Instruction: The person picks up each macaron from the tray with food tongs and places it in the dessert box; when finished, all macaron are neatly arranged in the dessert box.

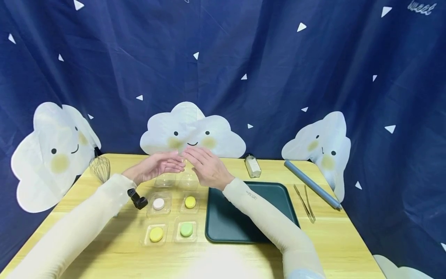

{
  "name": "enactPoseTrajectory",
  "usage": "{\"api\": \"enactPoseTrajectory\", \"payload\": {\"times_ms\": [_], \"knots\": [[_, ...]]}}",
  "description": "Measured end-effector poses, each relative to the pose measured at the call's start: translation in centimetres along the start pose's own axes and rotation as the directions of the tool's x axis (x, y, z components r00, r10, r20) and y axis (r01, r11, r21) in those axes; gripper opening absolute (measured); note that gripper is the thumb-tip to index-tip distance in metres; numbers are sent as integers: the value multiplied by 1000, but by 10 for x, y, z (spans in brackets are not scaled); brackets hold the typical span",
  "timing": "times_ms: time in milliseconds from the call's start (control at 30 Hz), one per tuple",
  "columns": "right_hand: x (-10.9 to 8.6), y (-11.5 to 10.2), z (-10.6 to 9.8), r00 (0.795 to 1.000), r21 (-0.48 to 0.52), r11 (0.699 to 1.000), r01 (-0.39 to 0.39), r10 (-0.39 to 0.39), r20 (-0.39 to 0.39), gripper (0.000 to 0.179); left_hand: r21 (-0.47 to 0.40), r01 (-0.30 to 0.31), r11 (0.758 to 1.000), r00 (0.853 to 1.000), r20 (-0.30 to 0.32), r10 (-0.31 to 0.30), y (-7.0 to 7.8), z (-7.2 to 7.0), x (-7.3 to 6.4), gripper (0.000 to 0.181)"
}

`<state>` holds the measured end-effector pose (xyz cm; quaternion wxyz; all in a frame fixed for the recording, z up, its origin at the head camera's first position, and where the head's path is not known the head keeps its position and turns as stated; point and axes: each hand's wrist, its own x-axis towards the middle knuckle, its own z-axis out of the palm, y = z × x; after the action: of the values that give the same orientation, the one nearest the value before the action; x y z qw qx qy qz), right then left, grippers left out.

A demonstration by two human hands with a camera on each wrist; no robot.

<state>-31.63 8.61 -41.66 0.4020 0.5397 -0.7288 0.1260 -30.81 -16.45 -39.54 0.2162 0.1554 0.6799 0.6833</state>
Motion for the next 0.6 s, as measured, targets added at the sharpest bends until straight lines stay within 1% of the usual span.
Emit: {"api": "enactPoseTrajectory", "payload": {"times_ms": [33,67,100,133,167,200,233,267,300,333,367,400,433,467,533,600], "knots": [[0,-4,-1,995,100,991,-94,91,33,66,70,-36,997,999,-28,38,-3,0,-1,55],[1,-7,-3,980,207,958,-199,188,73,71,140,-67,988,996,-55,75,-5,2,-3,54],[2,-11,-5,950,322,894,-311,286,121,74,212,-97,972,990,-81,116,-8,3,-5,54],[1,-15,-7,909,431,800,-416,379,174,78,292,-122,949,982,-103,158,-12,5,-8,56],[1,-18,-10,861,527,686,-501,457,224,80,364,-141,920,973,-122,197,-15,8,-11,58],[-1,-20,-12,816,612,564,-555,513,267,80,421,-156,893,963,-135,232,-17,11,-15,61],[-3,-21,-14,774,674,446,-588,552,310,80,452,-171,875,956,-140,259,-20,14,-19,64],[-5,-22,-14,742,728,333,-600,573,349,79,472,-174,864,949,-153,274,-22,17,-22,66],[-7,-23,-15,717,767,232,-598,582,383,78,487,-175,856,944,-165,287,-25,19,-25,67],[-11,-24,-15,701,792,151,-592,580,414,78,499,-172,849,939,-176,294,-27,22,-28,68],[-14,-26,-15,689,806,84,-586,574,442,78,504,-172,846,938,-179,298,-29,25,-31,69],[-17,-27,-15,684,813,35,-581,562,465,78,506,-166,846,938,-184,294,-30,27,-33,70],[-21,-29,-14,679,812,1,-584,550,487,78,506,-160,847,939,-187,289,-32,30,-35,71],[-24,-32,-14,675,807,-18,-590,538,505,78,503,-151,851,941,-191,280,-34,32,-36,72],[-29,-37,-12,668,794,-26,-607,525,528,78,504,-145,851,944,-188,272,-37,36,-39,73],[-33,-41,-9,665,785,-8,-620,525,531,78,497,-147,855,945,-185,269,-41,39,-40,74]]}}
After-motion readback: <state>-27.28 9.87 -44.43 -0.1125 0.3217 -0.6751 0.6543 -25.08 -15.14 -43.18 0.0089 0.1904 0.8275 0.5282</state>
